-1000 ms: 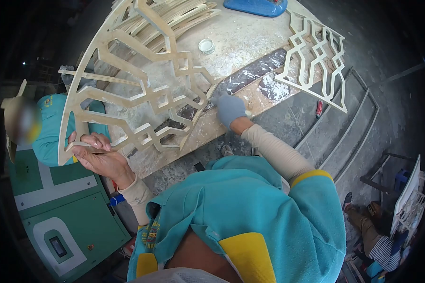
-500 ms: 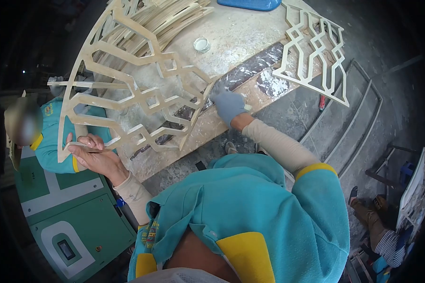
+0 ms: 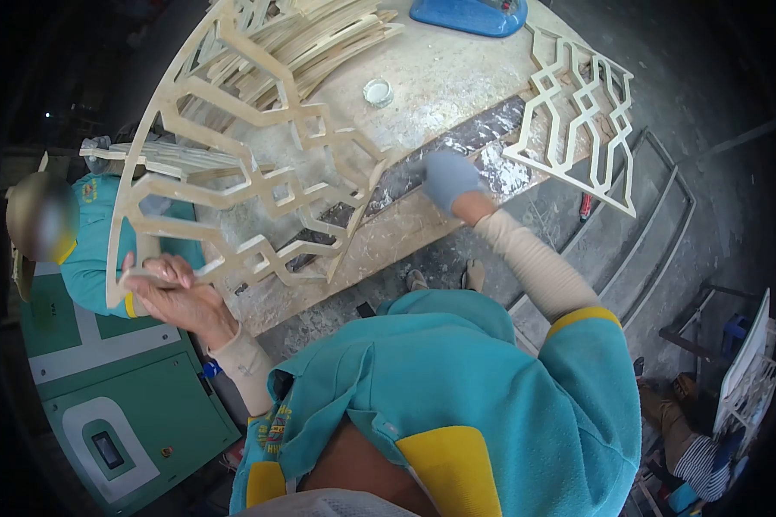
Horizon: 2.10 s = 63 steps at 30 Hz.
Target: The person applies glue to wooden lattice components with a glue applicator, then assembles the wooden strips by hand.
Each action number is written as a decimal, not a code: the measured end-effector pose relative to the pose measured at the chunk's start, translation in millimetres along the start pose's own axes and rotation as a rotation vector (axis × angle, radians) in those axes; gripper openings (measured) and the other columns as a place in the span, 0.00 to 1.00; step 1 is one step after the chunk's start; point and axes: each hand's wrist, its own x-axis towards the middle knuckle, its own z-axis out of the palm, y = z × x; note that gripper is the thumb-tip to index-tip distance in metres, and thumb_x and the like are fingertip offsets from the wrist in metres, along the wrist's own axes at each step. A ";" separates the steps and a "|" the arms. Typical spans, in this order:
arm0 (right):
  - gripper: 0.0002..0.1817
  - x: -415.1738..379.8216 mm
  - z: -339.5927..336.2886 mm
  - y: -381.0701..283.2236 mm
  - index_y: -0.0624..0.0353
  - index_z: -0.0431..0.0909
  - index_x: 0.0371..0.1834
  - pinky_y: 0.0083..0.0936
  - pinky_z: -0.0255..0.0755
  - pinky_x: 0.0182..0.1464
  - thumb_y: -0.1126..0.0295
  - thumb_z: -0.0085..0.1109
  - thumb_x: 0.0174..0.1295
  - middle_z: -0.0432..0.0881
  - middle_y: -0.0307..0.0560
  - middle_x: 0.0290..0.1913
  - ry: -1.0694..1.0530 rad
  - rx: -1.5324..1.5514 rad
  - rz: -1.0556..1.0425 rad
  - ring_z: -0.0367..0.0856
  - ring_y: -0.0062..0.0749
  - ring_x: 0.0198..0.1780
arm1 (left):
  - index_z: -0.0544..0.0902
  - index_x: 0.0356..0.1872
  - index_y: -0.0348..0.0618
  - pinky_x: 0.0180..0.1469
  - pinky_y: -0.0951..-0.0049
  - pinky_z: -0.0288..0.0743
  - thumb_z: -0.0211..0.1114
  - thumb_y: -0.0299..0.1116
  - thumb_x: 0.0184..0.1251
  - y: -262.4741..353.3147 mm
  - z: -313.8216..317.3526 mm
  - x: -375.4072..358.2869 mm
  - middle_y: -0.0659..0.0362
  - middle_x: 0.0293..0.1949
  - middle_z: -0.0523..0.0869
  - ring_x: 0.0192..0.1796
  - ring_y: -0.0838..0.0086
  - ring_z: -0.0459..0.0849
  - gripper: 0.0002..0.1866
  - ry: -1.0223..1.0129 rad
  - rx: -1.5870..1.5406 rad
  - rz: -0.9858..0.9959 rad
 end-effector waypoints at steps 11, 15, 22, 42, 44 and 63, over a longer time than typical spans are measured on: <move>0.08 160.0 -68.4 -17.1 0.56 0.87 0.33 0.39 0.80 0.41 0.71 0.57 0.60 0.88 0.54 0.37 0.269 -0.483 -0.120 0.88 0.47 0.41 | 0.68 0.56 0.34 0.17 0.86 0.59 0.48 0.47 0.81 3.6 15.7 -15.0 0.63 0.21 0.68 0.18 0.83 0.64 0.22 0.099 -0.002 0.109; 0.08 187.7 -56.1 -13.6 0.56 0.87 0.35 0.39 0.80 0.42 0.70 0.58 0.59 0.87 0.55 0.39 0.224 -0.548 -0.235 0.88 0.48 0.42 | 0.68 0.57 0.35 0.18 0.86 0.59 0.48 0.47 0.81 -1.6 13.5 -13.3 0.63 0.22 0.68 0.18 0.84 0.64 0.22 0.092 0.017 0.105; 0.08 181.8 -65.8 -14.7 0.54 0.88 0.34 0.38 0.80 0.44 0.69 0.58 0.60 0.88 0.54 0.37 0.176 -0.484 -0.177 0.88 0.47 0.43 | 0.68 0.56 0.37 0.18 0.86 0.59 0.48 0.48 0.81 0.1 15.2 -12.6 0.63 0.22 0.69 0.19 0.84 0.65 0.22 0.107 0.056 0.110; 0.29 12.8 25.5 -13.5 0.33 0.83 0.56 0.36 0.74 0.37 0.79 0.53 0.54 0.77 0.44 0.35 0.124 -0.023 -0.512 0.79 0.40 0.34 | 0.70 0.54 0.37 0.18 0.83 0.60 0.46 0.53 0.79 -20.3 13.4 5.3 0.62 0.20 0.71 0.20 0.82 0.66 0.25 -0.092 -0.043 0.080; 0.28 11.0 34.6 -19.1 0.33 0.84 0.55 0.36 0.73 0.38 0.79 0.53 0.54 0.77 0.43 0.34 0.164 -0.070 -0.549 0.79 0.39 0.36 | 0.70 0.54 0.37 0.18 0.83 0.60 0.46 0.54 0.79 -22.8 11.4 6.3 0.62 0.20 0.71 0.20 0.82 0.66 0.26 -0.107 -0.031 0.086; 0.29 15.3 73.5 -27.1 0.32 0.85 0.52 0.37 0.71 0.47 0.80 0.61 0.49 0.76 0.39 0.37 0.209 -0.147 -0.564 0.77 0.39 0.43 | 0.71 0.52 0.36 0.20 0.83 0.60 0.49 0.53 0.78 -32.0 11.7 24.4 0.63 0.19 0.69 0.19 0.82 0.64 0.25 -0.100 -0.091 0.030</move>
